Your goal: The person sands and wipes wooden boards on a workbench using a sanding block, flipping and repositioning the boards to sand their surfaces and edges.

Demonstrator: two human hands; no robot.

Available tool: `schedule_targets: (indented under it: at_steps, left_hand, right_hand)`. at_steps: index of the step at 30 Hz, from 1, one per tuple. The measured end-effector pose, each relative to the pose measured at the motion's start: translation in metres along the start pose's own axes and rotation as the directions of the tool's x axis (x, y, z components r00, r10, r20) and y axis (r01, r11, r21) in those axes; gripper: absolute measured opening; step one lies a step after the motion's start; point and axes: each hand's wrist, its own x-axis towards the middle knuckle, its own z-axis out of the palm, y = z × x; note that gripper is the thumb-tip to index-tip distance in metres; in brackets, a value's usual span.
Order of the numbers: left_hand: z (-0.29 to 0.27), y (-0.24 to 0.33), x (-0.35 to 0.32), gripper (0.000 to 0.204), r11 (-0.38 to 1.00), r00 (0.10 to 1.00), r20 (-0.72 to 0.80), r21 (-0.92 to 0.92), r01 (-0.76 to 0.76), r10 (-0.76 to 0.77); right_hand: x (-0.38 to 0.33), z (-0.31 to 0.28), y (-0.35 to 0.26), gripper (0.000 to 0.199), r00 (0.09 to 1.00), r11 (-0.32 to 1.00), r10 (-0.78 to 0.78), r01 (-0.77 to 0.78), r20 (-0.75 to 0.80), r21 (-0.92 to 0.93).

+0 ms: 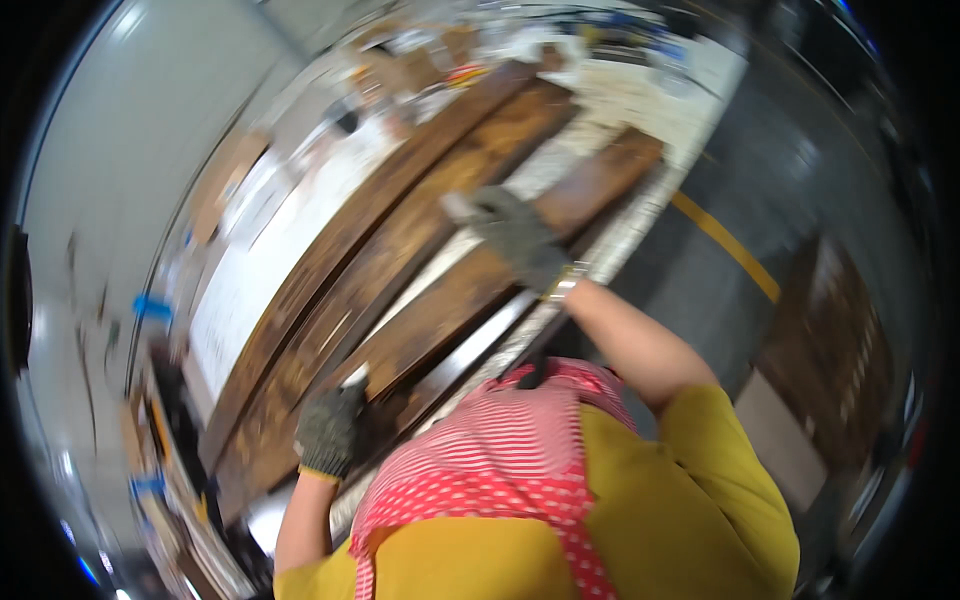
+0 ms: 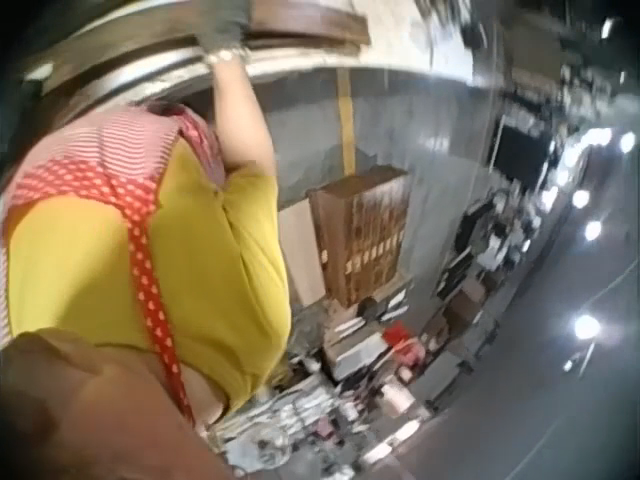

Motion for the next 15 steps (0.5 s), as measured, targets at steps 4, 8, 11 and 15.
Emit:
schedule_targets:
  at_steps: [4,8,11,15]
  left_hand:
    - [0.015,0.005,-0.017,0.035,0.998,0.998,-0.063,-0.067,-0.019,0.014]
    - [0.013,0.026,-0.030,0.026,0.987,0.995,-0.076,-0.154,0.055,-0.067]
    - [0.010,0.025,-0.039,0.028,0.957,0.976,-0.064,-0.221,0.188,-0.207]
    - [0.028,0.010,-0.055,0.079,0.932,0.938,0.159,-0.145,0.332,-0.309]
  right_hand:
    - [-0.007,-0.022,0.005,0.031,0.973,0.970,0.208,-0.218,0.104,0.108]
    - [-0.019,-0.043,0.051,0.039,0.954,0.910,0.297,-0.294,0.033,0.291]
    - [-0.024,-0.053,0.103,0.043,0.986,0.963,0.162,-0.165,0.035,0.213]
    - [-0.013,-0.063,0.099,0.044,0.920,0.734,0.342,-0.388,0.190,0.558]
